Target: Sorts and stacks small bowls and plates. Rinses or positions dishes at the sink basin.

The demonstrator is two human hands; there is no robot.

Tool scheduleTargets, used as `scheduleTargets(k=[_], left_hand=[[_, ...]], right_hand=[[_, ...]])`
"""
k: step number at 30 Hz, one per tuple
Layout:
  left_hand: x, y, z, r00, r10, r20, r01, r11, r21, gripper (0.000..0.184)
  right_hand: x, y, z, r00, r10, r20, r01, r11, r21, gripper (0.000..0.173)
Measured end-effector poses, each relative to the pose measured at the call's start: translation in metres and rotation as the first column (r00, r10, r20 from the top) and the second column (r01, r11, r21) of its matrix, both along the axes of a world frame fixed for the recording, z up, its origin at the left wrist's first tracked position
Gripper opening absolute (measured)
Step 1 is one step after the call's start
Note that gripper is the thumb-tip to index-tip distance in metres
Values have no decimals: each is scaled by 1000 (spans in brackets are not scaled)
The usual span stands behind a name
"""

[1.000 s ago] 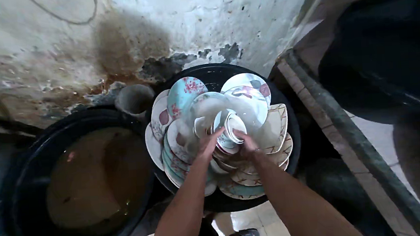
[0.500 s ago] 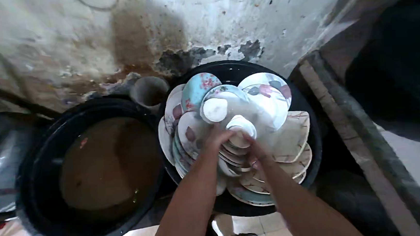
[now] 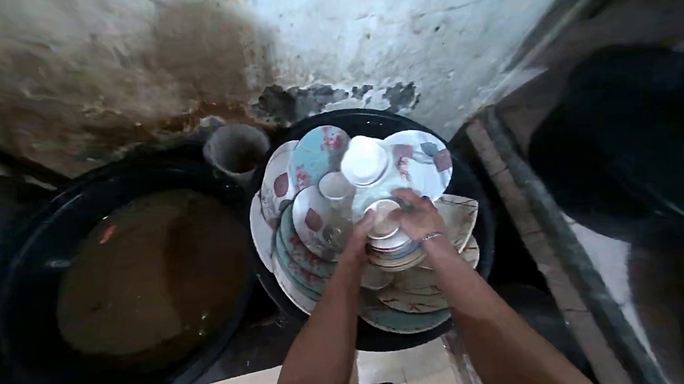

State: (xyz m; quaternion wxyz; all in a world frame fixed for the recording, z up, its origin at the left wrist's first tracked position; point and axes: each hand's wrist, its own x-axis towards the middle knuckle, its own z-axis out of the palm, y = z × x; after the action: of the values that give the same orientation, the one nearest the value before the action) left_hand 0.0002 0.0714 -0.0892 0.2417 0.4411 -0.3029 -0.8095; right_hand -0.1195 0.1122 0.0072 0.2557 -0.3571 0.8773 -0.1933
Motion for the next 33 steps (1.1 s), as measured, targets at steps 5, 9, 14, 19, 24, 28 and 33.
scheduleTargets(k=[5, 9, 14, 19, 24, 28, 33], left_hand=[[-15, 34, 41, 868, 129, -479, 21, 955, 294, 49], [-26, 45, 98, 880, 256, -400, -87, 915, 393, 39], [-42, 28, 137, 819, 149, -554, 19, 958, 285, 43], [-45, 23, 112, 704, 162, -691, 9, 972, 237, 28], [-27, 69, 54, 891, 222, -396, -82, 937, 340, 41], [-37, 60, 110, 850, 163, -501, 14, 944, 331, 39], [-45, 47, 119, 803, 69, -592, 50, 982, 181, 38]], right_hand=[[37, -15, 88, 951, 157, -266, -67, 945, 320, 58], [50, -18, 112, 811, 307, -498, -149, 932, 331, 57], [-5, -12, 106, 469, 307, -828, -404, 908, 108, 61], [-11, 15, 125, 469, 228, -853, -473, 881, -25, 55], [33, 25, 100, 885, 286, -367, -182, 938, 294, 57], [26, 53, 107, 605, 240, -759, -321, 946, 44, 46], [61, 43, 178, 752, 181, -634, -168, 982, 80, 52]])
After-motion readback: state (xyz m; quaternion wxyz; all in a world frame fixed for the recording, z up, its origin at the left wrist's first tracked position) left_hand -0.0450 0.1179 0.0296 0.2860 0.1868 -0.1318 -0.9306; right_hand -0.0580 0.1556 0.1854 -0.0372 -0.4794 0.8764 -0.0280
